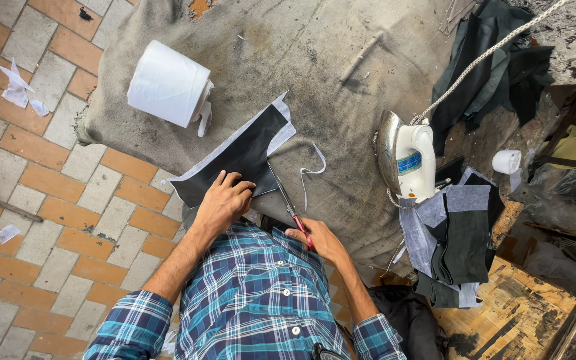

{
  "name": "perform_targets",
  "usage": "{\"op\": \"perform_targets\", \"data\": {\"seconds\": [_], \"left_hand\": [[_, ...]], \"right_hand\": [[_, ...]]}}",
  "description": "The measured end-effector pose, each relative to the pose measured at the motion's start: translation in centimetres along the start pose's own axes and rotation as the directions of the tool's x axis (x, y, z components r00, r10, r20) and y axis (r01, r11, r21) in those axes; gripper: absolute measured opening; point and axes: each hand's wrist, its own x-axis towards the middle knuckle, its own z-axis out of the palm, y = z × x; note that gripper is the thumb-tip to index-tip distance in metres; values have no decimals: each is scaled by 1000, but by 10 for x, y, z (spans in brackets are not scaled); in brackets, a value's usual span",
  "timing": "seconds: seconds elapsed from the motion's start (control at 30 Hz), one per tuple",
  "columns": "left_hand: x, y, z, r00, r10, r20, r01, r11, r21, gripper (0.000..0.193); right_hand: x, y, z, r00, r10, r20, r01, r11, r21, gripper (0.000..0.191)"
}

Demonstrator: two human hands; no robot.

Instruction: The person cuts strips of white fusible interfacing from a roll with scissors, lays a dark fabric piece on the padded table, places the interfacing on top, and presses it with a clothes iron. They then trim excess interfacing from the fabric edges and repeat the fusing process on additional fabric pieces.

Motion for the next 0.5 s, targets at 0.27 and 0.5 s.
{"op": "perform_targets", "data": {"seconds": [0.27,0.5], "left_hand": [[2,7,-16,999,-2,-39,0,998,-56,23],[17,24,-62,987,-83,-134,45,963,-266,35]], "right_hand": [[-5,10,3,995,-73,67,60,982,177,56],[-23,30,9,988,-121,99,72,915,397,61]]}}
